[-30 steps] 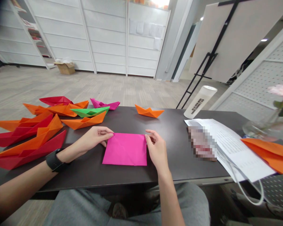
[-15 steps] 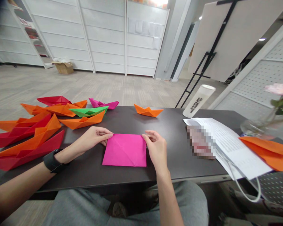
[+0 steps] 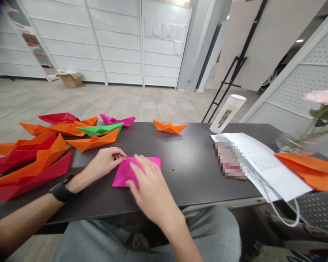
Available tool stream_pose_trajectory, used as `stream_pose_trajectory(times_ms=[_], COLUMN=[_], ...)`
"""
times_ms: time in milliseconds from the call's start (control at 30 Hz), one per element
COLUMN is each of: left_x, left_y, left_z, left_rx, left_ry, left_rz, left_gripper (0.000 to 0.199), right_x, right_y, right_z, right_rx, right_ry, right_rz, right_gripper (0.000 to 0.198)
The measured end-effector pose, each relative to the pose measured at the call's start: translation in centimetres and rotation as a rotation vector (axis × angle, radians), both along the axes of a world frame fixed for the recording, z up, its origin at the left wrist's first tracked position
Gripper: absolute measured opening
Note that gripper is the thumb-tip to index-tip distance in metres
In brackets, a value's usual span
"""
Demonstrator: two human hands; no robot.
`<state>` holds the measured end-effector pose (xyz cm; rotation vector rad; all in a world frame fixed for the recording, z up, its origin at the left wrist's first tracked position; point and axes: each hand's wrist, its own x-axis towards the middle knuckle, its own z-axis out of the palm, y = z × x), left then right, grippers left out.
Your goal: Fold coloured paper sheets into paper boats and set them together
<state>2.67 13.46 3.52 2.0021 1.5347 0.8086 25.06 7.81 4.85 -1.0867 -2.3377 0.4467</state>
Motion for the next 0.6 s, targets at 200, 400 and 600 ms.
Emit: stream_pose_trajectory(times_ms=[200,400,600], left_x=[-0.2,-0.7,-1.8], left_y=[0.2,-0.2,0.1], left_z=[-0.4,-0.2,-0.5], left_rx=[0.085,0.133,0.026], left_ry=[0.065,0.192,0.261], left_rz=[-0.014,-0.357,-0.479], left_gripper=[0.014,0.042,0.05], right_x=[-2.8,-2.5,0.4], right_y=[-1.5,-1.0,-0.4], right_z=[-1.1,-1.2,0.0], right_rx=[-0.162,-0.18,-0.304], right_ry=[-0.175,-0.162,-0.172], right_rz=[0.207,0.2,0.297], right_gripper=[0.069,0.065,0.061])
